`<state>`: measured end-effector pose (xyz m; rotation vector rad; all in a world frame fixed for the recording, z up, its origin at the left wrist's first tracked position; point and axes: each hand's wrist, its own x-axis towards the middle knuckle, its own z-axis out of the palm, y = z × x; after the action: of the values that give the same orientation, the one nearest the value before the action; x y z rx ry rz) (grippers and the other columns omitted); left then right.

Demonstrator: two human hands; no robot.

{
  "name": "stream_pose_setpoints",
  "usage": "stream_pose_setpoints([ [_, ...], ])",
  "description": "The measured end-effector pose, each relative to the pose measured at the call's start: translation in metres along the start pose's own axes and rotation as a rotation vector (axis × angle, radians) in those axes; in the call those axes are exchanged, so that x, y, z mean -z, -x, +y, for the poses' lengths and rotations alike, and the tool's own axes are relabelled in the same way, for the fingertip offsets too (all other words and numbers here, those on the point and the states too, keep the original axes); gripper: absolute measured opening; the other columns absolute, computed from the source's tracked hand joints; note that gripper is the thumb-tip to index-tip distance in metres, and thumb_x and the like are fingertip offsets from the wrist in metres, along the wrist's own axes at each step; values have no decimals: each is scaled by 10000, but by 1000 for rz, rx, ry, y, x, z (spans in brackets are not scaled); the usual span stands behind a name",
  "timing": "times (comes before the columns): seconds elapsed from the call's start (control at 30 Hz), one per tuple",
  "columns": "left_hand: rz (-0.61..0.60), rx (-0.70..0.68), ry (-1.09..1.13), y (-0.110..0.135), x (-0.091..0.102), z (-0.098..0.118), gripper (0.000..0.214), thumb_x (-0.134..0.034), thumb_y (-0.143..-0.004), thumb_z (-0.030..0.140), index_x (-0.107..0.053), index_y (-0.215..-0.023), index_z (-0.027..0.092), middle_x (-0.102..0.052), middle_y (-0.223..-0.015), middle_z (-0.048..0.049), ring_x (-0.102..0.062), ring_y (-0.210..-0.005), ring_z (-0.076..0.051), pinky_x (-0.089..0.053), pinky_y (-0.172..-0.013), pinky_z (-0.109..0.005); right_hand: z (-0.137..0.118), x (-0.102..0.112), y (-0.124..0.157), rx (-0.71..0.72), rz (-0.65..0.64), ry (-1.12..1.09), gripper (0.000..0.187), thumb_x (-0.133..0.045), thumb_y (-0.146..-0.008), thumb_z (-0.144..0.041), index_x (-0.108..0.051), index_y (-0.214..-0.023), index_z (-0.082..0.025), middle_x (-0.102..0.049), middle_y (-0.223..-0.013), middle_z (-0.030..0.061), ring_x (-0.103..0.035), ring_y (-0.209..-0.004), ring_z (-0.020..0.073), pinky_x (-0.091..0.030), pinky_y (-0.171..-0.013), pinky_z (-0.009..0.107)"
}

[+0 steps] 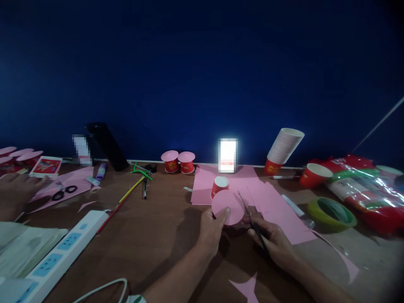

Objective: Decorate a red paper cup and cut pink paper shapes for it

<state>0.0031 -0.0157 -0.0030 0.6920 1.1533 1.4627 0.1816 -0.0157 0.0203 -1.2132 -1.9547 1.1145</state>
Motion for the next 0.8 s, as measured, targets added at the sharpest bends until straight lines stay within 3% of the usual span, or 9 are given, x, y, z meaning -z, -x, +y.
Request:
stream_pose_setpoints([
  [0.63, 35, 2, 48, 1, -2, 7, 362, -712, -644, 381, -662, -842, 81, -689, -721, -85, -614, -650, -173, -484, -602, -265, -2, 0, -1, 31, 2, 50, 336, -523, -838, -368, -632, -1088, -172, -695, -843, 50, -636, -788, 227, -504, -696, 269],
  [0.8, 52, 16, 34, 3, -4, 14, 383, -725, -617, 404, -664, -794, 70, -676, -663, -79, -599, -596, -163, -473, -548, -250, -2, 0, 0, 22, -1, 47, 352, -511, -841, -378, -624, -1092, -159, -688, -786, 45, -633, -731, 217, -503, -636, 262],
])
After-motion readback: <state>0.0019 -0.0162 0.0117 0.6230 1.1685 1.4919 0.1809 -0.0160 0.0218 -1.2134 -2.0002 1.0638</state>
